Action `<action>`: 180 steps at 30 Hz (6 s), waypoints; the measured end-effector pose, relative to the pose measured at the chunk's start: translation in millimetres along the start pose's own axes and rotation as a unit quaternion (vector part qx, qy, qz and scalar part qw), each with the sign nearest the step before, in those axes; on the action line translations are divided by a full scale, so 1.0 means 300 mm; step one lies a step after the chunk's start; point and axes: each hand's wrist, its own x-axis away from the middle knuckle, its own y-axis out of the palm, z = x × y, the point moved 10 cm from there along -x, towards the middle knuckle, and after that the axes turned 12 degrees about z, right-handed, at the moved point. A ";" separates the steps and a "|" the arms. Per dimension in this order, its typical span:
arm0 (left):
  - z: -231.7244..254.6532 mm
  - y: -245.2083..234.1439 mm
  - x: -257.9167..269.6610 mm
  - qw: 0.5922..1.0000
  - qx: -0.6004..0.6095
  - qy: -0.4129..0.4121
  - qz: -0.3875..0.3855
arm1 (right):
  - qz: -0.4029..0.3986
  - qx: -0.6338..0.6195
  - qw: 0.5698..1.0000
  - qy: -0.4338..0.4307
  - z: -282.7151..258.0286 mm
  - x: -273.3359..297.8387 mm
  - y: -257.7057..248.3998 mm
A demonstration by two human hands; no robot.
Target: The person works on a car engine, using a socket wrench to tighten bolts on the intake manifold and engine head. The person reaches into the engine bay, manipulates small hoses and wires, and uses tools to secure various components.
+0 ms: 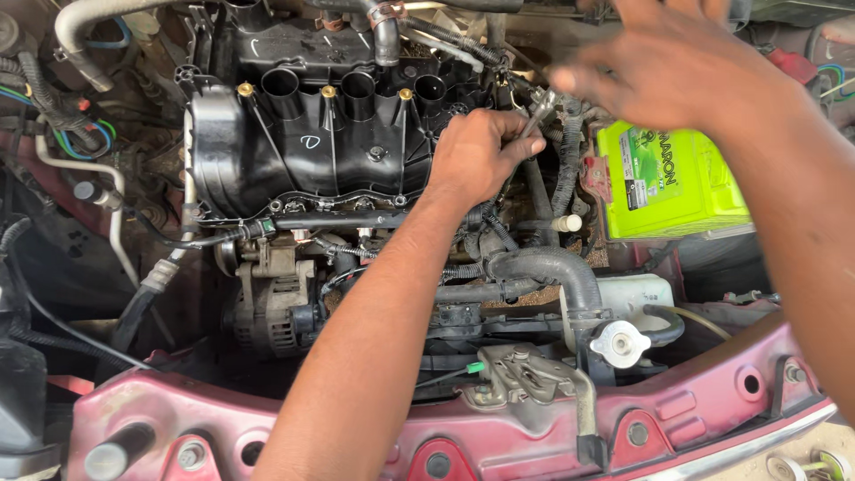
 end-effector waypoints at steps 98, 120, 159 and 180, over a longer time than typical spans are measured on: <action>-0.019 -0.067 -0.006 0.994 0.065 -0.064 0.059 | -0.061 -0.364 0.887 0.277 -0.078 0.158 0.596; 0.174 -0.152 0.046 0.977 0.085 0.132 0.143 | 0.254 -0.237 0.933 0.090 -0.132 0.006 -0.576; 0.130 -0.190 -0.033 0.983 0.136 0.072 0.102 | 0.177 -0.181 0.953 0.169 -0.037 0.057 -0.094; 0.013 -0.328 -0.051 0.937 0.199 -0.074 0.277 | 0.169 -0.234 0.944 0.162 0.097 -0.130 0.180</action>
